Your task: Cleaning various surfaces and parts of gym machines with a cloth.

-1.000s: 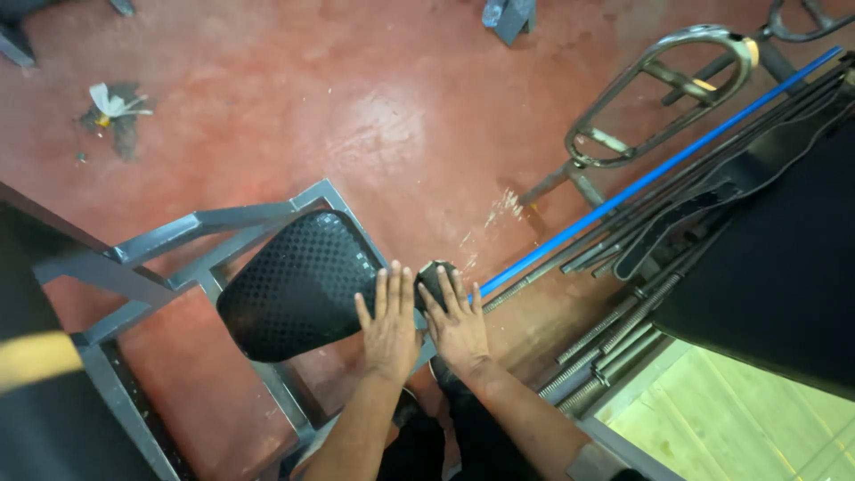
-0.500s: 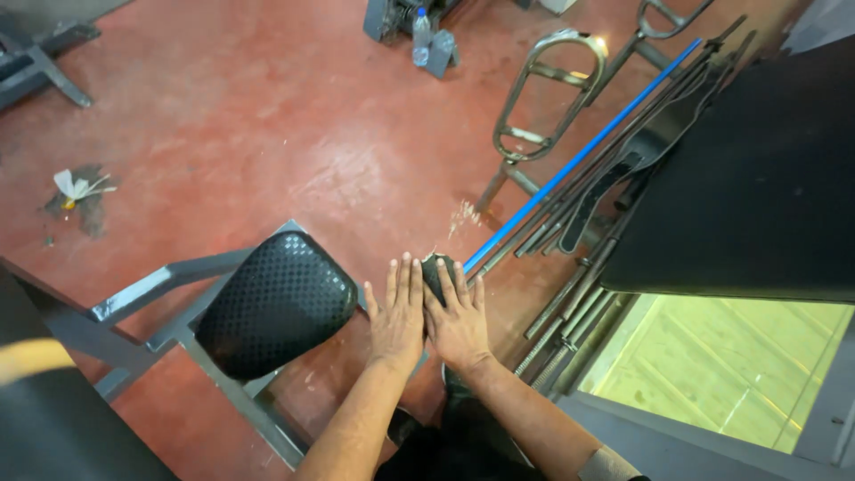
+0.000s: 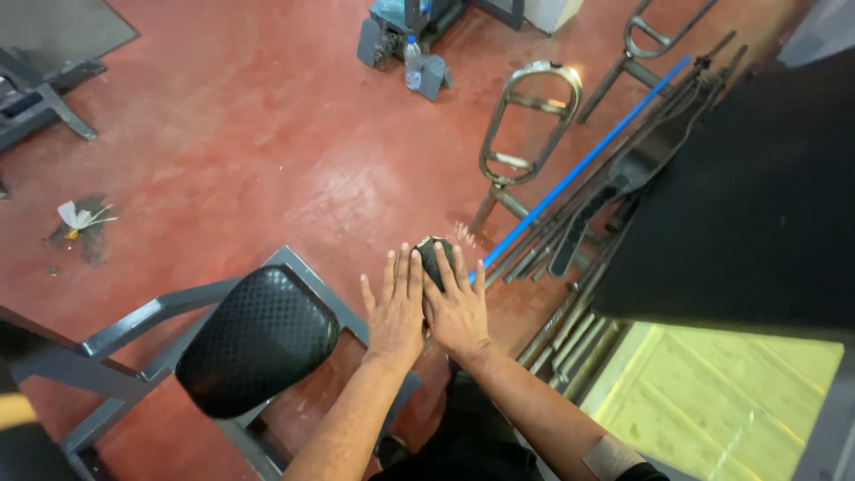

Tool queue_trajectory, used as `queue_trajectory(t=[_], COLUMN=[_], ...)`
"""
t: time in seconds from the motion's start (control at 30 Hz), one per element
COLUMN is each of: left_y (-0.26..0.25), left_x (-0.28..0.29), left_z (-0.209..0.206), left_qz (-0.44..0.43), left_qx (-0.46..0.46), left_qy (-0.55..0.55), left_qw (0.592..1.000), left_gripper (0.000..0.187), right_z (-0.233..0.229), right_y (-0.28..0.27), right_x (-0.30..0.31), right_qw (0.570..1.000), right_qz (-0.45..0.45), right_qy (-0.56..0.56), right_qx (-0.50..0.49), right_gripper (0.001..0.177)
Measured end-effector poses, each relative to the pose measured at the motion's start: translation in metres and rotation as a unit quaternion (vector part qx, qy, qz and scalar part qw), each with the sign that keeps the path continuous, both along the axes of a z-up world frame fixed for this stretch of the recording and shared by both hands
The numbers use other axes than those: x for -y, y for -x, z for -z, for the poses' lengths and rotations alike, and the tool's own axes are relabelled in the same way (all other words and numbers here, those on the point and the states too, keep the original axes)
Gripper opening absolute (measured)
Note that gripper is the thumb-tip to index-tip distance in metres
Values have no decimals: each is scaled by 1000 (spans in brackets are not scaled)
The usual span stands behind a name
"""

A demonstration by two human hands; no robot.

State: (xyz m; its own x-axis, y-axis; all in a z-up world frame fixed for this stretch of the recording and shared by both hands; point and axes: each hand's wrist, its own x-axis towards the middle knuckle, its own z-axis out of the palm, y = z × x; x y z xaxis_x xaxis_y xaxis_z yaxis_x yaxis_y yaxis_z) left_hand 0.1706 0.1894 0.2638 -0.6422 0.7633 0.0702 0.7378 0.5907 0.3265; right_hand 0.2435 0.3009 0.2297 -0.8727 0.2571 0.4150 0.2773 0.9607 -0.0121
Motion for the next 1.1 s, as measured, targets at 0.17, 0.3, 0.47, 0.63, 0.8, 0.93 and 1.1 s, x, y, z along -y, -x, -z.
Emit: queue_trajectory(t=[0.17, 0.3, 0.47, 0.63, 0.8, 0.93, 1.1], left_y=[29, 46, 52, 46, 35, 35, 34], left_x=[-59, -114, -177, -219, -250, -265, -270], left_z=[-17, -26, -13, -16, -5, 8, -7], left_qz=[11, 28, 23, 21, 10, 17, 17], left_qx=[20, 27, 11, -16, -37, -61, -59], left_qy=[-6, -30, -50, -44, -29, -59, -39], left_qw=[1000, 999, 998, 999, 999, 996, 997], left_gripper=[107, 105, 98, 89, 86, 82, 81], right_z=[-17, -30, -31, -33, -32, -25, -22], right_y=[27, 41, 49, 43, 33, 30, 31], right_x=[-62, -115, -177, -214, -236, -250, -258], right_qw=[999, 999, 999, 999, 999, 998, 998], right_qz=[-18, -10, -14, -1, 27, 44, 37], right_qy=[36, 32, 21, 47, 40, 41, 48], right_qx=[-16, -26, -31, -23, -7, 10, -12], right_gripper=[61, 61, 60, 59, 59, 61, 63])
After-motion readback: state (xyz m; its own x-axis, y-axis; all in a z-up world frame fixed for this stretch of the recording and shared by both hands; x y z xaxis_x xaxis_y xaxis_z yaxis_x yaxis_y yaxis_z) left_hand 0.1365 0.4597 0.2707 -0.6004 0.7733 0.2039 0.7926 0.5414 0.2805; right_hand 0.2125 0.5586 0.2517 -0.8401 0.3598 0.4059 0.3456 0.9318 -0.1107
